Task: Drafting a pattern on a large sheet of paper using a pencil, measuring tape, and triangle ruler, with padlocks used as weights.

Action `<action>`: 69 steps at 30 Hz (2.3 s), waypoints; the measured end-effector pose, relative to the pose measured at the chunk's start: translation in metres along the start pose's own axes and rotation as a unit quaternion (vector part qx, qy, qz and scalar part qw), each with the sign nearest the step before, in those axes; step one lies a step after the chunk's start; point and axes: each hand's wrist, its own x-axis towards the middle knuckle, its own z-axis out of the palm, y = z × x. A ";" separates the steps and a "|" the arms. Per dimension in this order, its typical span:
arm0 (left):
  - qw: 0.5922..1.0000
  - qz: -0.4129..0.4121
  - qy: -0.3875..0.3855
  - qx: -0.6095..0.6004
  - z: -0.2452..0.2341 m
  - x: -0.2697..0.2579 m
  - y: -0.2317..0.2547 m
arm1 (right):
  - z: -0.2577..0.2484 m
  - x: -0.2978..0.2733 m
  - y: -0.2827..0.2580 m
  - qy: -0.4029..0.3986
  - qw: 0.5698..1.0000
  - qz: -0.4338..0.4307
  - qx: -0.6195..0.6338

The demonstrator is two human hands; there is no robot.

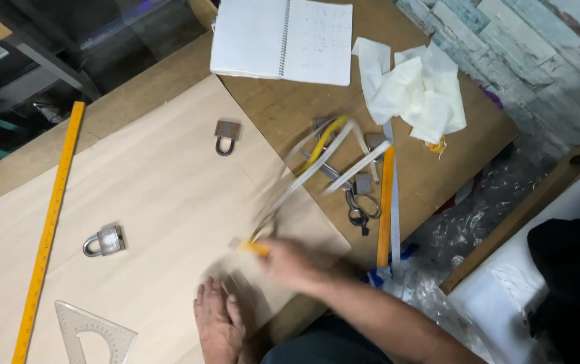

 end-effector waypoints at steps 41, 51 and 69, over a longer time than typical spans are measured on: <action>0.947 -0.042 0.078 0.308 -0.142 0.000 -0.146 | -0.061 -0.018 -0.008 -0.043 0.987 0.157 -0.012; 0.973 -0.115 -0.140 -0.143 -0.150 -0.035 -0.035 | 0.143 -0.072 -0.022 -0.168 0.842 0.095 0.504; 0.828 -0.222 -0.404 -0.321 -0.076 0.007 0.039 | 0.014 -0.134 -0.010 -0.263 0.916 0.095 0.287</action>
